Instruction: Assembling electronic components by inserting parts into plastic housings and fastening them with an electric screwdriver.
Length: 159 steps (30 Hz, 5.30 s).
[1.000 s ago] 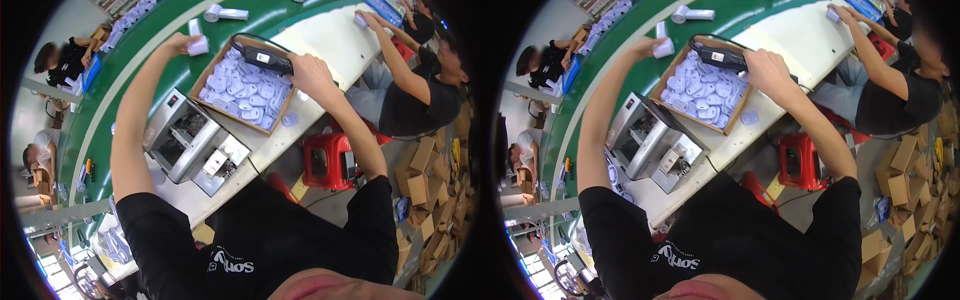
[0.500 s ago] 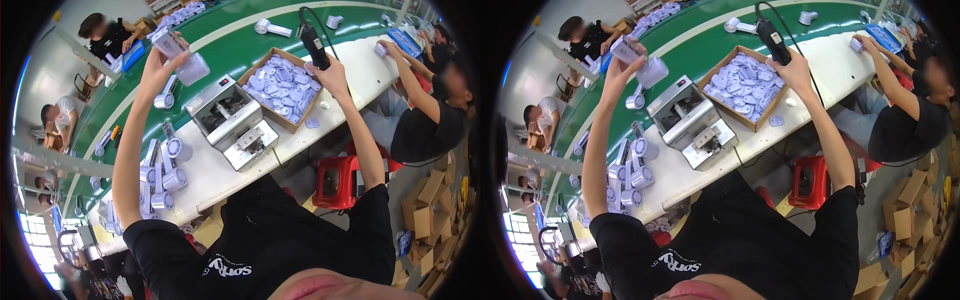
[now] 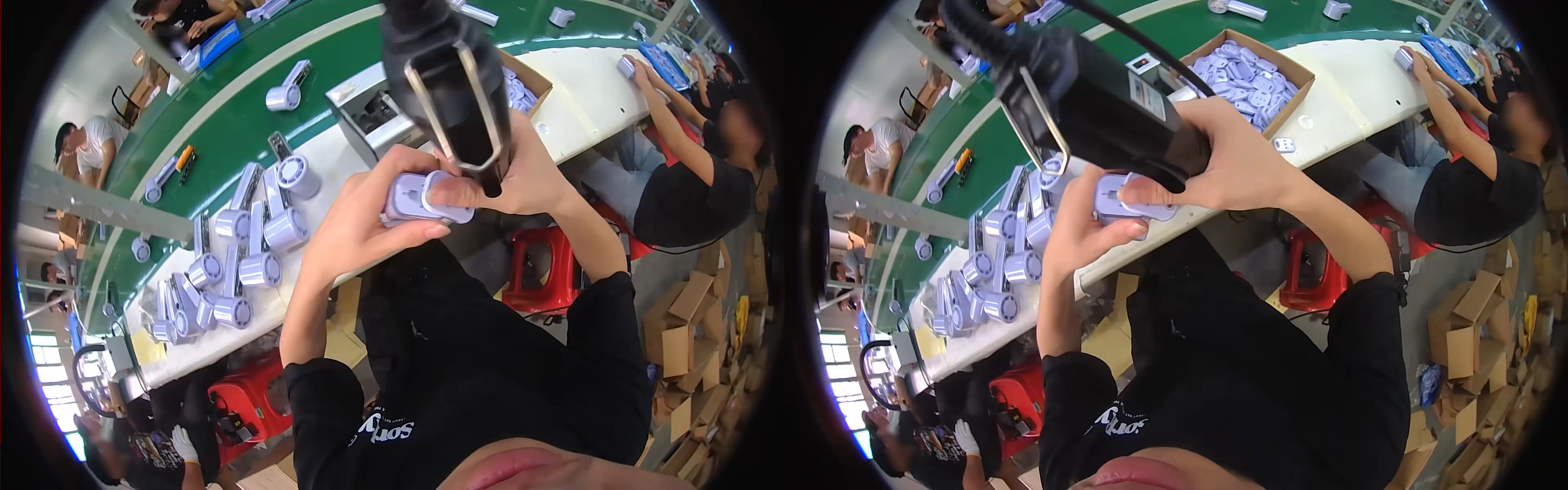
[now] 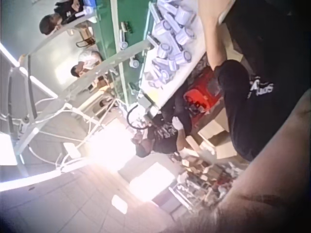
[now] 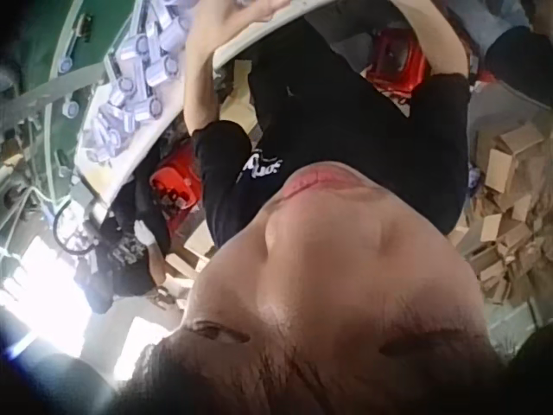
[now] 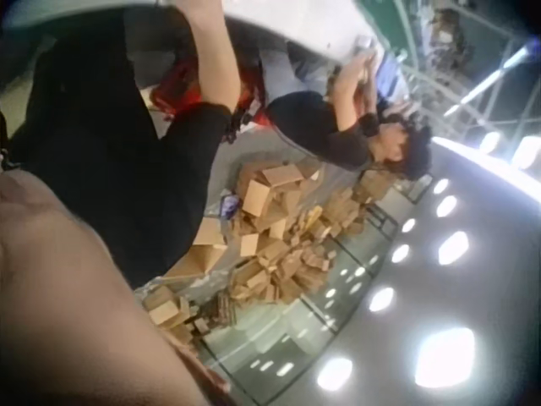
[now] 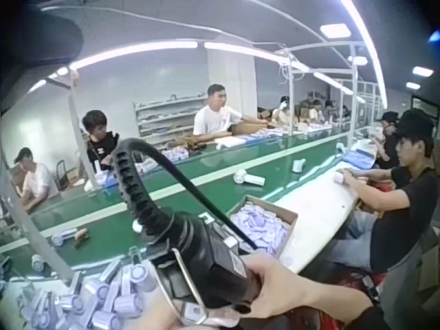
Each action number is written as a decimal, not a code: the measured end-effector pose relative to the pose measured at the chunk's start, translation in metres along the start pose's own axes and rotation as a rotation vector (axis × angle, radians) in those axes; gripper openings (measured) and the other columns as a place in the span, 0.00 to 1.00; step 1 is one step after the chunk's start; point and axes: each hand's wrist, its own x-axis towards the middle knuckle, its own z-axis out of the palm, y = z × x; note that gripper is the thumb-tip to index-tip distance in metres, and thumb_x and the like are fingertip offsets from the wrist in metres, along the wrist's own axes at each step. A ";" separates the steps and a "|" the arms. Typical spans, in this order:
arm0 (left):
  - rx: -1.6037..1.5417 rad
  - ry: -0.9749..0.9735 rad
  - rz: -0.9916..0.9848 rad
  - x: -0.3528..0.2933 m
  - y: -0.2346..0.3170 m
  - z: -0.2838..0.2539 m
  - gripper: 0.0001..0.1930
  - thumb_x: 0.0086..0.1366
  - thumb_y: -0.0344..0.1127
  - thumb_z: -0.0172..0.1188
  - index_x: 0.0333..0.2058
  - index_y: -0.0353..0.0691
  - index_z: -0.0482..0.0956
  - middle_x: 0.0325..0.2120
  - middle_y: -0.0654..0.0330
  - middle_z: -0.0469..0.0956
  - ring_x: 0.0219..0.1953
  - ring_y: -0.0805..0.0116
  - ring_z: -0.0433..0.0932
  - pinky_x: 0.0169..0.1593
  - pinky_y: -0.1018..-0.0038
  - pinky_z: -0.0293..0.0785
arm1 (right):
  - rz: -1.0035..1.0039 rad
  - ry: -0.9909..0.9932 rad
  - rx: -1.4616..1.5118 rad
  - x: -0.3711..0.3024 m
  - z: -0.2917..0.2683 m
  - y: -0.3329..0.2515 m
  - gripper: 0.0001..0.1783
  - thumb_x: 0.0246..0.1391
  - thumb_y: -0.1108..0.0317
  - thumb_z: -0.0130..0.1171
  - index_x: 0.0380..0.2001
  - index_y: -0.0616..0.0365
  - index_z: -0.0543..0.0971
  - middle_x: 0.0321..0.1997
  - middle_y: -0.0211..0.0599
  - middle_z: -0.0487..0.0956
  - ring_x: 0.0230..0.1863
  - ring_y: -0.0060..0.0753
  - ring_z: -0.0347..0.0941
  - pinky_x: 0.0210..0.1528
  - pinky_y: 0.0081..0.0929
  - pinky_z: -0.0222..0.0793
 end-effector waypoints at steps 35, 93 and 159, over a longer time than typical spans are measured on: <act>1.009 0.176 -0.013 0.061 -0.242 -0.184 0.33 0.57 0.43 0.64 0.60 0.48 0.64 0.59 0.54 0.66 0.59 0.53 0.67 0.56 0.61 0.71 | 0.120 0.110 -0.137 0.026 0.073 0.034 0.25 0.46 0.61 0.71 0.43 0.65 0.77 0.27 0.36 0.81 0.28 0.21 0.73 0.35 0.23 0.68; -0.360 0.235 -0.447 -0.111 -0.036 0.113 0.21 0.66 0.33 0.54 0.57 0.35 0.70 0.58 0.52 0.69 0.57 0.53 0.71 0.59 0.60 0.67 | 0.315 0.610 0.683 -0.134 0.132 0.118 0.13 0.52 0.79 0.61 0.32 0.58 0.66 0.24 0.37 0.72 0.12 0.20 0.64 0.12 0.17 0.57; -0.539 0.671 0.262 -0.034 -0.107 0.069 0.24 0.61 0.52 0.64 0.41 0.37 0.67 0.36 0.48 0.77 0.27 0.70 0.76 0.32 0.78 0.72 | -0.300 0.444 0.510 0.036 0.024 0.066 0.32 0.58 0.34 0.47 0.32 0.57 0.63 0.13 0.32 0.62 0.08 0.23 0.55 0.11 0.21 0.55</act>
